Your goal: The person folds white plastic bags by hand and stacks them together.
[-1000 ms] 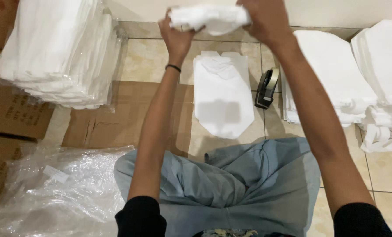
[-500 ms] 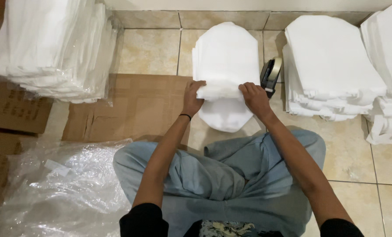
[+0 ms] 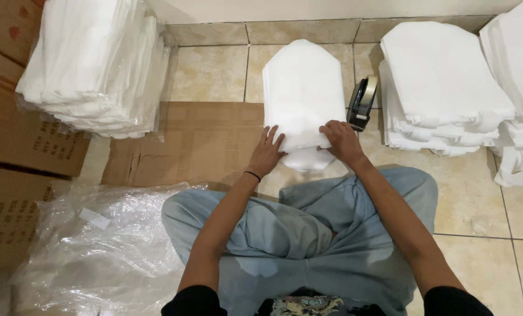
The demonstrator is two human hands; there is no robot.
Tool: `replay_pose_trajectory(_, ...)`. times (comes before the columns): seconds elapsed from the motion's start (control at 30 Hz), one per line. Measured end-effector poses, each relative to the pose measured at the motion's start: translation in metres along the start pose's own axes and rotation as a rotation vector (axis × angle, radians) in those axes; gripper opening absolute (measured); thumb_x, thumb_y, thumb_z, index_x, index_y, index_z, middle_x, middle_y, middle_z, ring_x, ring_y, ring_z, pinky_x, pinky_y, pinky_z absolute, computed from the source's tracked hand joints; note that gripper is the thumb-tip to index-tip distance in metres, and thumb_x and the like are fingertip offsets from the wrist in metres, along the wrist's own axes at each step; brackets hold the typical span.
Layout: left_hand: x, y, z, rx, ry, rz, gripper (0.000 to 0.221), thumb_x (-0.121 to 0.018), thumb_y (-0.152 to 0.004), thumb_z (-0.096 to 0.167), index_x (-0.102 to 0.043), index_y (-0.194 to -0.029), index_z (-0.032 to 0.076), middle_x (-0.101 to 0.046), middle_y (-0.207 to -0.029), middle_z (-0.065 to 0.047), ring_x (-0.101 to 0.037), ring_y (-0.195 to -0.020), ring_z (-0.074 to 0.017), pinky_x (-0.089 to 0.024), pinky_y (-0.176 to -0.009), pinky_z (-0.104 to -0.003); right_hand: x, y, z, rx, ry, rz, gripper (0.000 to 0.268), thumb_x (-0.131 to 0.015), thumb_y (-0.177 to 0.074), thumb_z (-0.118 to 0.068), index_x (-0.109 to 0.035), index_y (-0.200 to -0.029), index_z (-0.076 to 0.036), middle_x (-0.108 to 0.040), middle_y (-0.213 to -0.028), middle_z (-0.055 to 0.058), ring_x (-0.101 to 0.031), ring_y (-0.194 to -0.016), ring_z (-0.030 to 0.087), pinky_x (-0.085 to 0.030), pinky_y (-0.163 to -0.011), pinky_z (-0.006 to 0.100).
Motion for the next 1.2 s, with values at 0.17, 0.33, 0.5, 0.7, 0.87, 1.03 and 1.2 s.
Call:
replay_pose_trajectory(0.17, -0.002, 0.002, -0.004, 0.004, 0.147, -0.008, 0.056, -0.059, -0.096, 0.043, -0.047, -0.143, 0.016, -0.028, -0.154, -0.015, -0.024, -0.145, -0.0427, -0.039, -0.116, -0.041, 0.038, 0.001, -0.013, -0.095, -0.234, -0.118, 0.080, -0.079, -0.061, -0.061, -0.052, -0.121, -0.015, -0.053, -0.116, 0.007, -0.052, -0.119, 0.028, -0.037, -0.107, 0.049)
replay_pose_trajectory(0.33, -0.007, 0.007, -0.009, 0.036, 0.280, 0.041, 0.064, -0.069, -0.079, 0.036, -0.047, -0.136, 0.017, -0.034, -0.143, -0.012, -0.028, -0.140, -0.0397, -0.048, -0.109, -0.039, 0.061, 0.007, -0.021, -0.184, -0.565, -0.197, 0.090, -0.087, -0.056, -0.063, -0.055, -0.125, -0.016, -0.053, -0.129, 0.010, -0.043, -0.134, 0.032, -0.028, -0.115, 0.050)
replay_pose_trajectory(0.5, 0.011, 0.012, -0.012, 0.134, 0.517, 0.060, 0.110, -0.085, -0.057, 0.042, -0.028, -0.147, 0.017, -0.021, -0.150, -0.024, -0.019, -0.142, -0.0477, -0.027, -0.121, -0.051, 0.089, 0.029, -0.010, -0.358, -0.600, -0.185, 0.120, -0.090, -0.050, -0.060, -0.038, -0.142, -0.004, -0.043, -0.137, 0.024, -0.035, -0.137, 0.041, -0.021, -0.118, 0.054)
replay_pose_trajectory(0.7, 0.002, 0.005, -0.028, 0.202, 0.872, 0.000, 0.143, -0.094, -0.049, 0.021, -0.003, -0.159, 0.010, -0.025, -0.157, -0.030, -0.023, -0.146, -0.0481, -0.019, -0.124, -0.053, 0.077, 0.038, -0.003, -0.603, -0.868, -0.377, 0.136, -0.092, -0.058, -0.026, 0.001, -0.157, -0.008, -0.011, -0.159, 0.031, -0.018, -0.147, 0.046, -0.018, -0.123, 0.058)
replay_pose_trajectory(0.87, 0.015, 0.007, -0.025, 0.218, 0.907, -0.024, 0.142, -0.093, -0.052, 0.007, 0.002, -0.157, 0.001, -0.028, -0.156, -0.031, -0.025, -0.146, -0.0463, -0.021, -0.125, -0.051, 0.076, 0.015, -0.018, -0.461, -0.844, -0.304, 0.124, -0.085, -0.063, -0.018, -0.004, -0.155, -0.003, -0.023, -0.155, 0.032, -0.030, -0.142, 0.049, -0.028, -0.119, 0.059)
replay_pose_trajectory(1.03, 0.031, 0.003, -0.023, 0.243, 0.909, -0.045, 0.133, -0.091, -0.054, 0.000, -0.003, -0.154, -0.009, -0.024, -0.155, -0.036, -0.025, -0.145, -0.0473, -0.022, -0.125, -0.051, 0.083, 0.013, -0.021, -0.516, -0.857, -0.282, 0.121, -0.085, -0.067, -0.018, -0.003, -0.155, -0.007, -0.039, -0.146, 0.033, -0.043, -0.134, 0.049, -0.036, -0.115, 0.060)
replay_pose_trajectory(1.2, 0.010, 0.000, -0.024, 0.243, 0.880, -0.077, 0.131, -0.085, -0.060, -0.006, 0.008, -0.153, -0.007, -0.029, -0.152, -0.037, -0.030, -0.143, -0.0481, -0.026, -0.124, -0.052, 0.083, 0.012, -0.023, -0.516, -0.865, -0.274, 0.116, -0.082, -0.067, -0.012, -0.007, -0.155, -0.007, -0.034, -0.150, 0.034, -0.038, -0.136, 0.050, -0.034, -0.117, 0.060)
Point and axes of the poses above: each hand's wrist, its own y-axis away from the middle knuckle, its own x-axis out of the back of the hand, z = x × y, the point moved 1 cm from there along -y, towards the middle knuckle
